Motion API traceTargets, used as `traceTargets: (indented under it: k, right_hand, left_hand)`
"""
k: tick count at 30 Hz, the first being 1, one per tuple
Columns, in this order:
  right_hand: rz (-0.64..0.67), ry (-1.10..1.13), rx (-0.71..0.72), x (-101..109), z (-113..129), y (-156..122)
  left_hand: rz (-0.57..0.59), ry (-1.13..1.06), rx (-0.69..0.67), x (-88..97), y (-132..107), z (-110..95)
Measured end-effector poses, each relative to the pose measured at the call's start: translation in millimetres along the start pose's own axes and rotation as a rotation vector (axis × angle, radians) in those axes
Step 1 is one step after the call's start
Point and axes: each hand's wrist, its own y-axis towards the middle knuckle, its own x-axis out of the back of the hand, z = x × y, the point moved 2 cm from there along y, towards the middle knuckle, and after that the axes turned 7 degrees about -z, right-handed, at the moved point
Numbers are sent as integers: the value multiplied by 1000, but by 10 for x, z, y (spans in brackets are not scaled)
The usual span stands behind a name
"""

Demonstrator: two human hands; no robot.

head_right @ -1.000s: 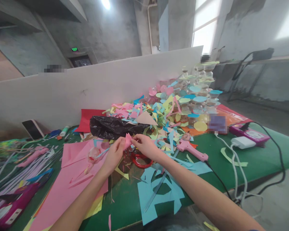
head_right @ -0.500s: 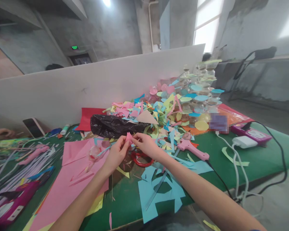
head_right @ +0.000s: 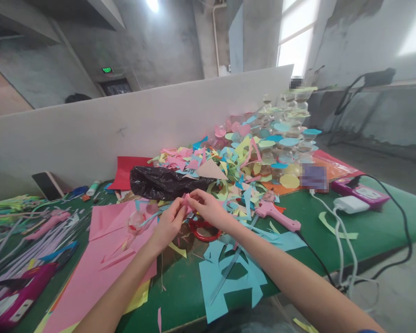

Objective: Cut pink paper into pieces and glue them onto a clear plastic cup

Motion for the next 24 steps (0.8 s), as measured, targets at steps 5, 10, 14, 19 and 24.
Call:
traceTargets:
  k: [5, 10, 14, 19, 24]
  right_hand:
    - [3, 82, -33, -10, -9, 2]
    - [-11, 77, -21, 1, -30, 8]
    - [-42, 51, 3, 25, -65, 34]
    - [-84, 16, 4, 44, -75, 58]
    - [-91, -9, 20, 41, -105, 73]
  left_hand:
    - [-1, 32, -10, -4, 2, 7]
    - [-14, 61, -21, -12, 9, 31]
    - [-23, 68, 10, -17, 21, 35]
    - [3, 101, -6, -13, 38, 64]
    - [47, 89, 16, -26, 42, 97]
